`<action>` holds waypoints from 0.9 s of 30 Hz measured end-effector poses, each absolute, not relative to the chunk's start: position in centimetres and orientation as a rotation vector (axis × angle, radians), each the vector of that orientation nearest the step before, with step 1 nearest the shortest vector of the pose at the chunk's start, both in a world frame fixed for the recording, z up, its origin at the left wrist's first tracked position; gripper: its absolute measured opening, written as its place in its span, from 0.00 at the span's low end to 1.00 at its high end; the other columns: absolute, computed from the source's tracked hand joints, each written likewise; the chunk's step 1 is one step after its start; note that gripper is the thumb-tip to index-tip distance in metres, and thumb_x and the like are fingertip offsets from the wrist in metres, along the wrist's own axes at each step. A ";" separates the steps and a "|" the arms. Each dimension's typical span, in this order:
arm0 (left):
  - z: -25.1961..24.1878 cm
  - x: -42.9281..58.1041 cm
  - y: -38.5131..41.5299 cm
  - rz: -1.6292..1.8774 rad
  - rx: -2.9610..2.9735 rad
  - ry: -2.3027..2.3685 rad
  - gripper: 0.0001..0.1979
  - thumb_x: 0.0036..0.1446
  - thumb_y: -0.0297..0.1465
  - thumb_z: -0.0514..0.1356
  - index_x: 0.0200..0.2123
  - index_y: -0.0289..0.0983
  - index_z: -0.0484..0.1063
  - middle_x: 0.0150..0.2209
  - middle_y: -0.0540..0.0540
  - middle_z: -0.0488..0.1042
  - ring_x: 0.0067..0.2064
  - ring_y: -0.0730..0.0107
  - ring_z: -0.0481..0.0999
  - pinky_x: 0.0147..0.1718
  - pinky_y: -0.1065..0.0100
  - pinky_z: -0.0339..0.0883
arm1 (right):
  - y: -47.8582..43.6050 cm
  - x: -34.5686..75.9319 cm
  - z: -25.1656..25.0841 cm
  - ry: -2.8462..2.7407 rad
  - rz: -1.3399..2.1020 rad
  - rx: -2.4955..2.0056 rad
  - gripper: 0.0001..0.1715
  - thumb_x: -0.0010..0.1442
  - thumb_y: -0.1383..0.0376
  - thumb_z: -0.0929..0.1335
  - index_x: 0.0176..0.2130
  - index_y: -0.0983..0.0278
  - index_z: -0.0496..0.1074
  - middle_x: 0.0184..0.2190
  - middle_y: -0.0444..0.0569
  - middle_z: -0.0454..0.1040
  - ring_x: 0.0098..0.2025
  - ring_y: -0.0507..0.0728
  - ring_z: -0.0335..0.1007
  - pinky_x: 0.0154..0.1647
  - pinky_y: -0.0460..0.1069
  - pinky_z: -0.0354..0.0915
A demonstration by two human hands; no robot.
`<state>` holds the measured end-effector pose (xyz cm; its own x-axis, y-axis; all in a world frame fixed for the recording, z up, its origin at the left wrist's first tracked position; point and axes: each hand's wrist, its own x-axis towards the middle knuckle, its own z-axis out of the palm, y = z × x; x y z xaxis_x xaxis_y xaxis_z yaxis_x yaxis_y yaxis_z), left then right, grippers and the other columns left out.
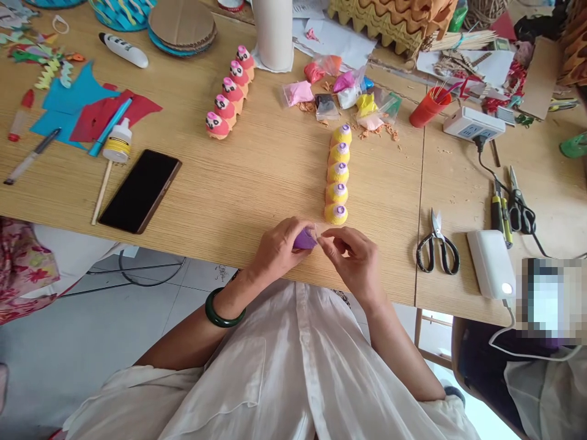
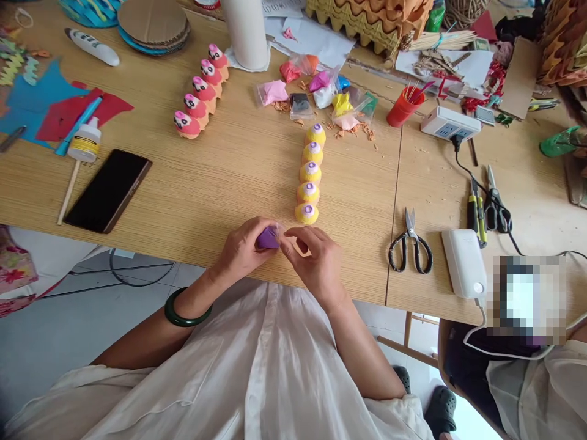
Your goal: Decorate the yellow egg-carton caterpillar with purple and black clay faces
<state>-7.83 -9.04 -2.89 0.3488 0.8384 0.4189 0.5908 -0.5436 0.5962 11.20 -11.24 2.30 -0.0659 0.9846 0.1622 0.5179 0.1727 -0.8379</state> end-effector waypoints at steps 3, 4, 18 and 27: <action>-2.8 -7.6 -9.1 0.969 2.312 1.300 0.15 0.65 0.27 0.66 0.52 0.41 0.71 0.45 0.47 0.84 0.46 0.61 0.85 0.43 0.65 0.75 | -11.1 11.1 2.1 -1.664 0.841 -1.481 0.13 0.67 0.53 0.74 0.38 0.59 0.83 0.26 0.44 0.68 0.29 0.53 0.60 0.33 0.51 0.58; -2.7 -7.5 -9.2 0.963 2.326 1.320 0.15 0.64 0.27 0.66 0.52 0.41 0.71 0.45 0.47 0.84 0.45 0.61 0.85 0.41 0.65 0.74 | -11.1 11.0 2.1 -1.611 0.904 -1.462 0.14 0.67 0.53 0.74 0.36 0.59 0.83 0.27 0.44 0.68 0.29 0.52 0.60 0.32 0.51 0.58; -2.7 -6.9 -8.9 0.898 2.209 1.495 0.16 0.56 0.26 0.71 0.47 0.40 0.76 0.42 0.49 0.86 0.42 0.61 0.87 0.36 0.66 0.74 | -10.2 12.2 3.4 -0.941 1.462 -1.323 0.10 0.56 0.63 0.73 0.40 0.59 0.82 0.33 0.45 0.74 0.30 0.51 0.63 0.30 0.49 0.64; -3.0 -6.2 -9.3 0.912 2.126 1.472 0.16 0.55 0.23 0.66 0.46 0.41 0.76 0.42 0.48 0.86 0.42 0.60 0.86 0.39 0.64 0.76 | -10.5 11.7 3.8 -0.903 1.286 -1.120 0.18 0.65 0.67 0.69 0.53 0.56 0.76 0.57 0.50 0.82 0.64 0.61 0.79 0.73 0.65 0.70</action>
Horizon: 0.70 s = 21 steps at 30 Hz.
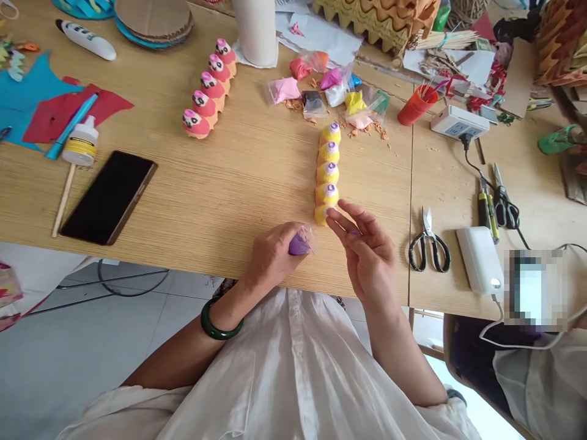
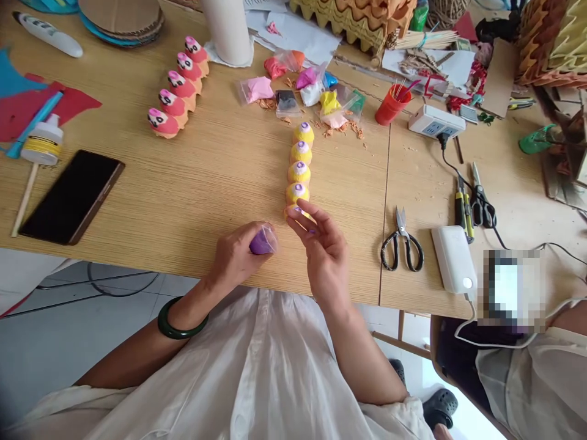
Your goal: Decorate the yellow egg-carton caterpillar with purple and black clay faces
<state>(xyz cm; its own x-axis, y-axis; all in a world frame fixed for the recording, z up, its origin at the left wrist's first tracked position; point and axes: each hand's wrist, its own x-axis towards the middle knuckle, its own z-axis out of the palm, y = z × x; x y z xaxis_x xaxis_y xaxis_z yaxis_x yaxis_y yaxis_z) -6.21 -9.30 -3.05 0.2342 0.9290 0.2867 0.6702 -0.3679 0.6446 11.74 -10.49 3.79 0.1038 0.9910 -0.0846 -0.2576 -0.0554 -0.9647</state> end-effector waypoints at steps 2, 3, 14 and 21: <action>-3.0 -6.0 -9.4 0.931 2.107 1.466 0.15 0.55 0.22 0.65 0.45 0.41 0.76 0.42 0.49 0.86 0.41 0.62 0.86 0.38 0.65 0.75 | -10.9 11.0 3.8 -1.014 1.199 -1.136 0.17 0.70 0.62 0.69 0.58 0.55 0.73 0.62 0.51 0.79 0.64 0.62 0.79 0.72 0.65 0.72; -2.9 -6.0 -9.4 0.939 2.097 1.466 0.14 0.55 0.22 0.65 0.44 0.41 0.76 0.41 0.49 0.86 0.41 0.62 0.85 0.38 0.65 0.74 | -11.1 10.7 3.7 -1.066 1.153 -1.147 0.17 0.72 0.60 0.68 0.59 0.54 0.72 0.64 0.52 0.77 0.63 0.62 0.80 0.70 0.65 0.74; -3.4 -6.4 -9.4 0.956 2.076 1.437 0.19 0.54 0.21 0.68 0.49 0.41 0.75 0.45 0.47 0.86 0.44 0.57 0.87 0.41 0.61 0.78 | -10.1 12.2 4.6 -0.834 1.514 -1.367 0.15 0.60 0.53 0.76 0.37 0.62 0.77 0.27 0.42 0.70 0.22 0.46 0.57 0.17 0.45 0.50; -3.6 -6.3 -9.5 0.949 2.082 1.411 0.19 0.56 0.21 0.67 0.49 0.42 0.74 0.43 0.48 0.86 0.43 0.59 0.86 0.41 0.61 0.78 | -10.8 11.9 4.3 -1.070 1.401 -1.398 0.12 0.67 0.57 0.69 0.43 0.63 0.77 0.34 0.47 0.79 0.21 0.47 0.63 0.18 0.46 0.58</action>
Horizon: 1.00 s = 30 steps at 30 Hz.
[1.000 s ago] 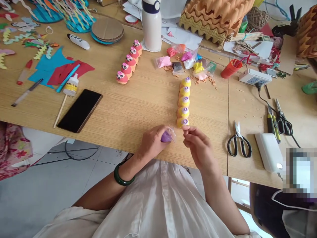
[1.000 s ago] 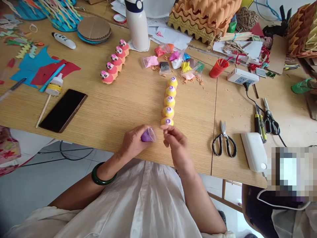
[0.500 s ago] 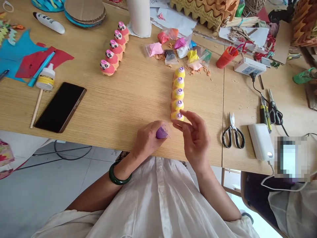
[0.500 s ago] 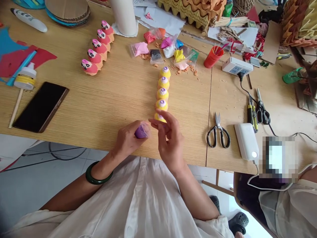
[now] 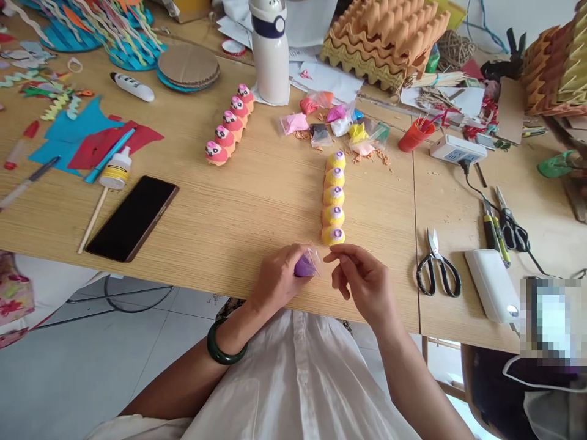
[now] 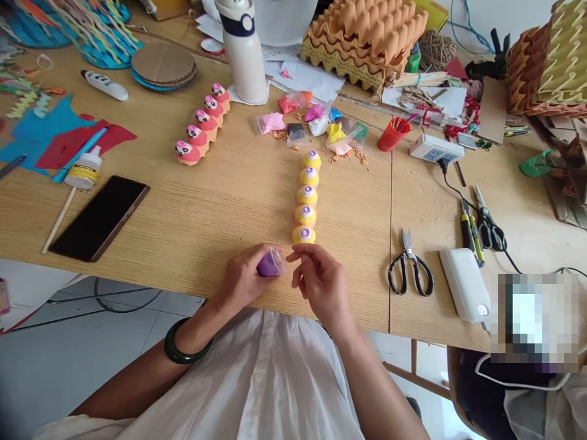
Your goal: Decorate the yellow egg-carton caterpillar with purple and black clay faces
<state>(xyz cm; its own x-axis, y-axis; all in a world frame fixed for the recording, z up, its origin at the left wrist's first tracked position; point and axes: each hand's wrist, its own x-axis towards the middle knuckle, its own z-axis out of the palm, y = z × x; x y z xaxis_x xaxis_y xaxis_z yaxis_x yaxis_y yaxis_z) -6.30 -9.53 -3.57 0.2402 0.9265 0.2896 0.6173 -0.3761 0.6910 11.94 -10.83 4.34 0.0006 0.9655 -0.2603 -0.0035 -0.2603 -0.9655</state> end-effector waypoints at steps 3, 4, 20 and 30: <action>-3.5 -6.3 -9.6 0.939 2.072 1.410 0.16 0.57 0.22 0.67 0.47 0.43 0.74 0.40 0.50 0.85 0.41 0.61 0.86 0.39 0.62 0.77 | -11.3 12.2 4.1 -1.375 1.228 -1.445 0.12 0.71 0.62 0.66 0.44 0.62 0.78 0.31 0.46 0.80 0.20 0.47 0.63 0.20 0.46 0.59; -3.5 -6.3 -9.7 0.929 2.073 1.414 0.16 0.57 0.22 0.68 0.47 0.42 0.74 0.40 0.50 0.85 0.40 0.61 0.86 0.39 0.63 0.77 | -11.4 12.4 4.2 -1.484 1.167 -1.438 0.12 0.71 0.64 0.65 0.43 0.62 0.79 0.30 0.46 0.79 0.22 0.48 0.65 0.22 0.46 0.60; -3.7 -6.2 -9.6 0.965 2.145 1.433 0.19 0.54 0.21 0.67 0.48 0.42 0.74 0.41 0.51 0.85 0.40 0.61 0.86 0.37 0.64 0.76 | -11.5 13.1 4.6 -1.752 1.265 -1.607 0.16 0.70 0.63 0.62 0.48 0.64 0.77 0.22 0.40 0.66 0.22 0.50 0.57 0.24 0.47 0.55; -3.6 -6.2 -9.6 0.979 2.142 1.403 0.17 0.56 0.21 0.68 0.47 0.42 0.73 0.38 0.52 0.83 0.39 0.64 0.84 0.38 0.65 0.74 | -11.4 13.1 5.0 -1.653 1.372 -1.610 0.18 0.71 0.58 0.62 0.48 0.65 0.77 0.25 0.42 0.68 0.27 0.51 0.61 0.30 0.48 0.59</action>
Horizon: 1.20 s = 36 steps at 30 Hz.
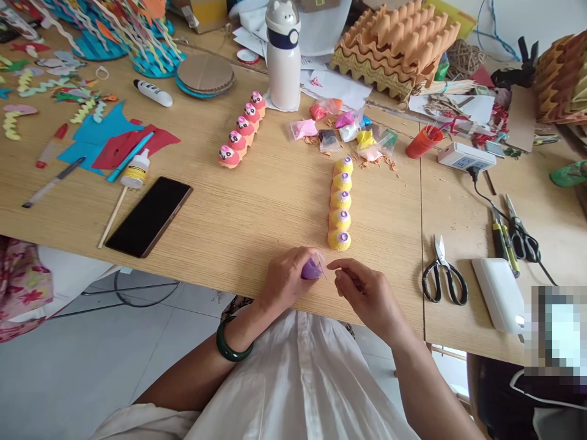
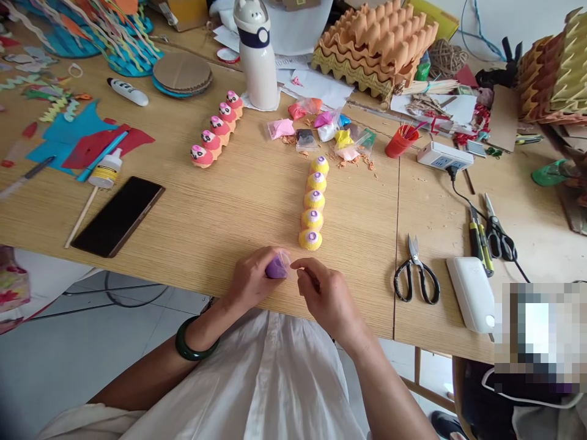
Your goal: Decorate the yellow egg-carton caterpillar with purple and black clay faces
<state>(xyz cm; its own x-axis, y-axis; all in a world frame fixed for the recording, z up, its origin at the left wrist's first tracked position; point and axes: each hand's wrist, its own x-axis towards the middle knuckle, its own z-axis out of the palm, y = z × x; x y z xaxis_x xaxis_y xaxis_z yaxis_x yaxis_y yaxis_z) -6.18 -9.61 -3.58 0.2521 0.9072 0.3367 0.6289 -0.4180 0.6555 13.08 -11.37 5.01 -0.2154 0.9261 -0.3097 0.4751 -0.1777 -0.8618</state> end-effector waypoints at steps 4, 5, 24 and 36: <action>-3.5 -6.1 -9.6 1.027 2.219 1.397 0.18 0.55 0.20 0.68 0.47 0.41 0.73 0.36 0.52 0.83 0.37 0.64 0.83 0.35 0.65 0.72 | -11.1 13.1 4.5 -1.579 1.482 -1.642 0.17 0.70 0.58 0.62 0.47 0.64 0.75 0.22 0.39 0.65 0.25 0.51 0.60 0.28 0.48 0.58; -3.5 -6.1 -9.6 1.034 2.237 1.396 0.18 0.55 0.20 0.68 0.47 0.41 0.73 0.36 0.52 0.82 0.36 0.64 0.83 0.34 0.65 0.71 | -11.0 13.1 4.5 -1.557 1.528 -1.647 0.16 0.70 0.58 0.62 0.45 0.64 0.75 0.21 0.38 0.64 0.24 0.51 0.58 0.27 0.48 0.57; -3.7 -6.5 -9.5 1.071 2.071 1.417 0.05 0.61 0.28 0.67 0.35 0.40 0.72 0.31 0.51 0.80 0.32 0.69 0.78 0.32 0.68 0.66 | -10.2 12.8 6.1 -1.348 1.736 -1.354 0.11 0.65 0.61 0.70 0.40 0.66 0.79 0.25 0.40 0.65 0.25 0.47 0.54 0.24 0.46 0.52; -3.7 -6.3 -9.5 1.106 2.050 1.400 0.04 0.59 0.26 0.64 0.38 0.41 0.75 0.34 0.51 0.83 0.35 0.66 0.81 0.33 0.66 0.69 | -10.4 12.2 6.5 -1.221 1.546 -1.342 0.09 0.70 0.62 0.70 0.47 0.65 0.75 0.40 0.51 0.84 0.25 0.50 0.78 0.26 0.48 0.78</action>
<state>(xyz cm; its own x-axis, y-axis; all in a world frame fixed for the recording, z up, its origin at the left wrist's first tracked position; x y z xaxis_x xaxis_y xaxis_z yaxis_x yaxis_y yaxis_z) -6.33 -9.53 -3.71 0.1766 0.9102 0.3747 0.5753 -0.4043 0.7110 12.21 -10.40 6.53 -0.1794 0.9435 -0.2786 0.0523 -0.2736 -0.9604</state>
